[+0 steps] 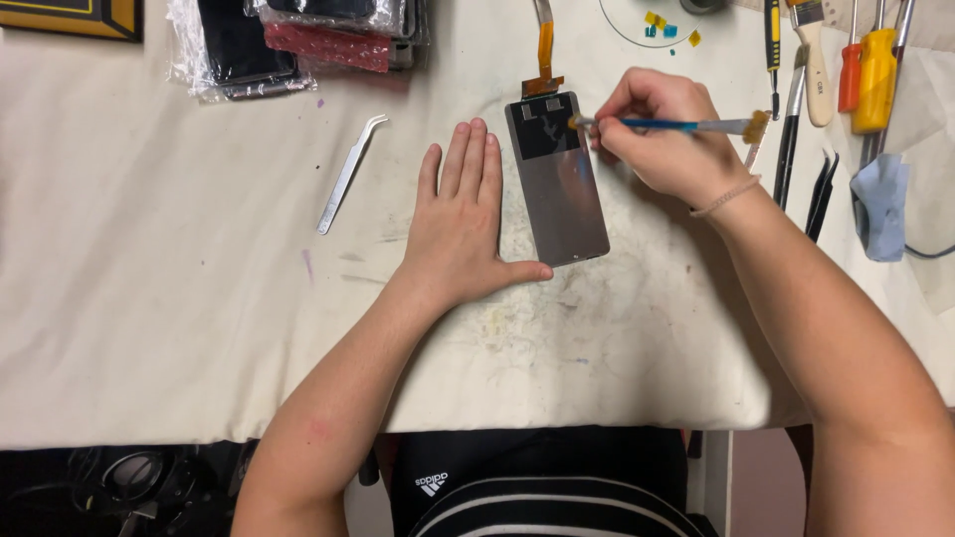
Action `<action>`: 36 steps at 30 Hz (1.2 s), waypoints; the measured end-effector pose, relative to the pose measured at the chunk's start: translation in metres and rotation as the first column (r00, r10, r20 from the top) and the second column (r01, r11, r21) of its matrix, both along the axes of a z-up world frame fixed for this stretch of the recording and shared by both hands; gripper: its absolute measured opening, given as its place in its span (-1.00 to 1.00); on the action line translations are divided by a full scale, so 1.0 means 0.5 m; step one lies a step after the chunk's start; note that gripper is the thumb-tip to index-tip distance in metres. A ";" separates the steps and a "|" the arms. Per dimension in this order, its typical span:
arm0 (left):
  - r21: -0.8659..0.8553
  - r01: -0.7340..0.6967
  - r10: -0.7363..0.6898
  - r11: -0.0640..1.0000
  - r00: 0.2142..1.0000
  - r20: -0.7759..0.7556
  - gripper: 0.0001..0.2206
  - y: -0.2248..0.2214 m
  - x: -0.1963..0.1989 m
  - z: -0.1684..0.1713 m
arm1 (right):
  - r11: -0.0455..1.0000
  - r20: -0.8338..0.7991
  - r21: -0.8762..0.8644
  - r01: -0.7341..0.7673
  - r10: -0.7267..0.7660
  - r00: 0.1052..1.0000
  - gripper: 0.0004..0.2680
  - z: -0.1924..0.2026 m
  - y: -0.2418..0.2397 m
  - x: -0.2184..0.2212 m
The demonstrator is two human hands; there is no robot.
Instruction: Applying adhesive to a mobile phone screen component and spreading it evenly with a brush.
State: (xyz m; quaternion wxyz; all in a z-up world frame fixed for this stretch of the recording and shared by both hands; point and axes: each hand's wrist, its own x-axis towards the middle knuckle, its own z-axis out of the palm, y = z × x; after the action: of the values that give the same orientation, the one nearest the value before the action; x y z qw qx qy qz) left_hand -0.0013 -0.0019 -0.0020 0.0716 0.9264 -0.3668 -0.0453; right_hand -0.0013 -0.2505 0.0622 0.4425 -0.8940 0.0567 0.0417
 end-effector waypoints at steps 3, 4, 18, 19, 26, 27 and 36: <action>-0.010 0.002 -0.002 1.000 1.000 -0.001 0.40 0.001 0.000 0.002 | 0.999 0.059 -0.049 0.017 -0.014 0.998 -0.93 -0.013 -0.004 0.034; -0.009 0.002 -0.002 1.000 1.000 -0.002 0.40 0.001 0.000 0.002 | 0.999 0.058 -0.048 0.017 -0.014 0.998 -0.93 -0.017 -0.006 0.037; -0.008 0.003 -0.003 1.000 1.000 -0.010 0.39 0.001 0.000 0.004 | 0.942 -0.478 -0.186 -0.279 0.161 0.863 -0.93 0.090 0.004 -0.088; -0.008 0.005 -0.005 1.000 1.000 -0.007 0.39 0.002 0.000 0.006 | 0.943 -0.476 -0.187 -0.277 0.160 0.865 -0.93 0.083 0.000 -0.094; -0.039 0.013 -0.014 0.999 0.999 -0.028 0.38 0.007 0.001 0.009 | 0.952 -0.442 -0.129 -0.278 0.195 0.875 -0.94 0.081 0.021 -0.158; -0.059 0.023 -0.025 0.998 0.999 -0.032 0.37 0.005 0.001 0.010 | 0.945 -0.481 -0.157 -0.286 0.179 0.858 -0.93 0.091 0.033 -0.173; -0.272 -0.216 0.146 0.938 0.956 -0.254 -0.06 -0.028 0.041 0.063 | 0.933 -0.172 -0.083 0.349 -0.359 0.918 -0.70 0.072 -0.120 -0.377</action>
State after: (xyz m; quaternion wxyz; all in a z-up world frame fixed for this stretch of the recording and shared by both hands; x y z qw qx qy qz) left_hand 0.0193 -0.0159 0.0296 0.2559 0.9236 -0.2712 -0.0897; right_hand -0.1899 -0.3106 0.0982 0.4127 -0.8722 0.2591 0.0422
